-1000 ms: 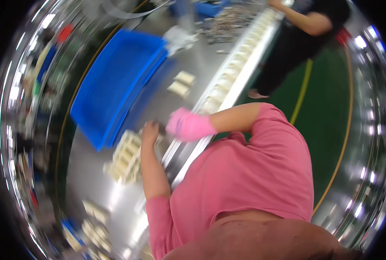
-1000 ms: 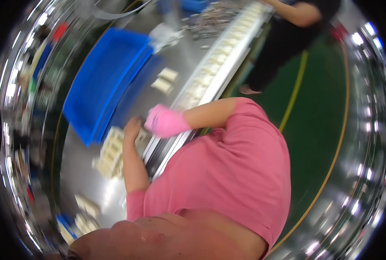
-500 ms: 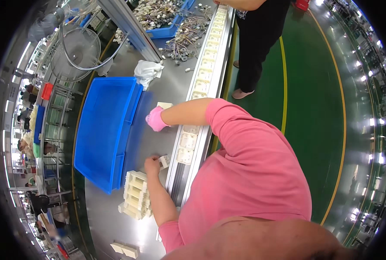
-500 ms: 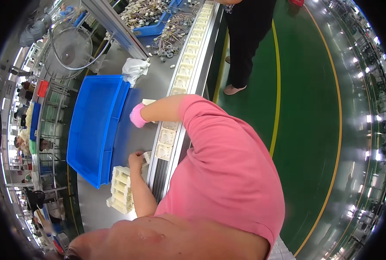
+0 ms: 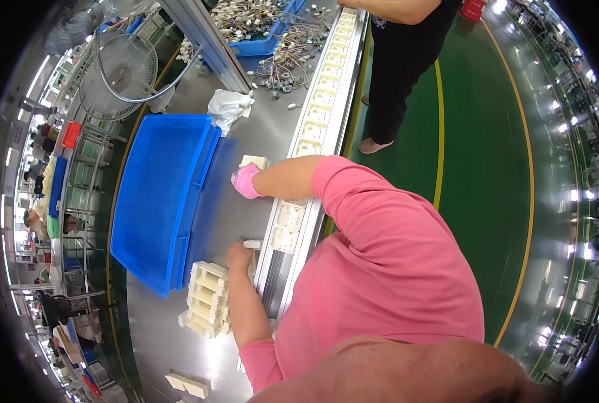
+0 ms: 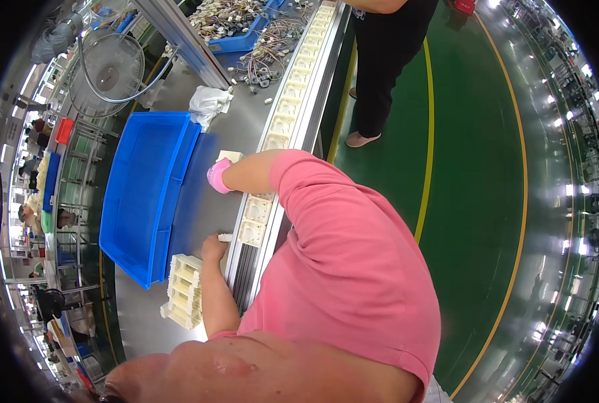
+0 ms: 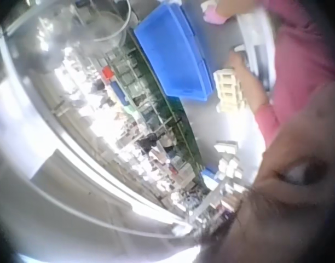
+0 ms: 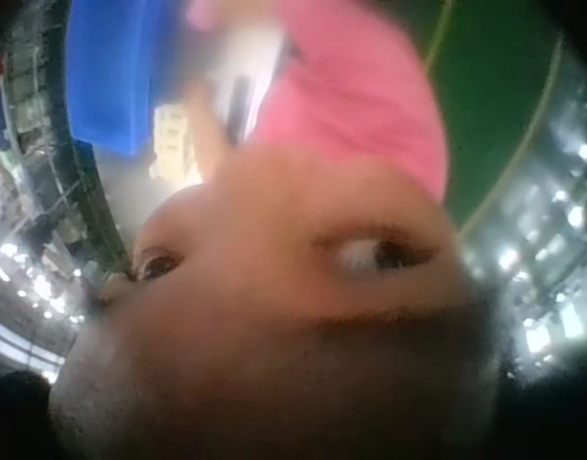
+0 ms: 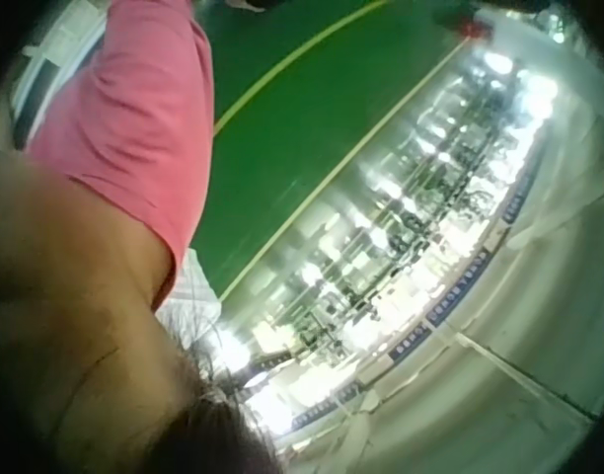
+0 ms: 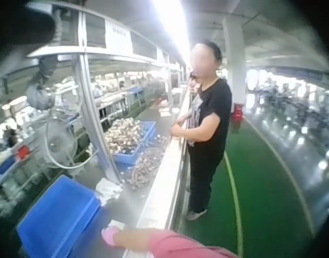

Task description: Assembling and sorting electronic components into trays and organizing wire bundles on a production line.

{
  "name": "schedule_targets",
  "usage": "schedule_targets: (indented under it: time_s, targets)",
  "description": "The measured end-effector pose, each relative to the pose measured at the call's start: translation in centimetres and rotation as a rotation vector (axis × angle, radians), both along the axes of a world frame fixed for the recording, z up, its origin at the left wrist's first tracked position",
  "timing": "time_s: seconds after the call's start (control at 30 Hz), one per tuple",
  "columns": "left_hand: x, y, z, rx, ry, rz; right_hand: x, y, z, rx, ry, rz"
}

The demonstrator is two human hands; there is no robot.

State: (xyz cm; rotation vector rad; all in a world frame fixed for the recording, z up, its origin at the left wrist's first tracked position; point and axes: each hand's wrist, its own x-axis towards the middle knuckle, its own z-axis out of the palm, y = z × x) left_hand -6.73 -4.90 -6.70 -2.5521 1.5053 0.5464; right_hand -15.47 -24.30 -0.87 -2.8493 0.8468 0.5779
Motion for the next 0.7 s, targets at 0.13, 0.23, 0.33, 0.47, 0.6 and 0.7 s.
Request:
schedule_targets:
  time_s: [0.13, 0.23, 0.33, 0.47, 0.6, 0.7]
  targets:
    - [0.4, -0.4, 0.9, -0.114, 0.073, 0.106, 0.2, -0.4, -0.6, 0.043, -0.028, -0.012]
    - [-0.2, -0.3, 3.2, -0.381, 0.377, 0.325, -0.3, -0.5, 0.1, 0.058, -0.075, -0.035]
    - [1.1, -0.1, 0.6, -0.703, 0.762, 0.544, -0.2, -0.5, 0.2, 0.071, -0.094, -0.045]
    - [1.3, 0.3, 0.0, -0.712, 0.771, 0.621, -0.1, -0.5, 0.7, 0.135, -0.146, -0.062]
    - [2.1, 0.8, -0.2, -0.703, 0.880, 0.786, -0.8, 0.3, 1.1, 0.119, -0.513, -0.099]
    - [1.4, -0.2, 1.4, -0.786, 1.051, 0.836, -1.0, -2.1, 1.6, 0.610, -0.594, -0.069]
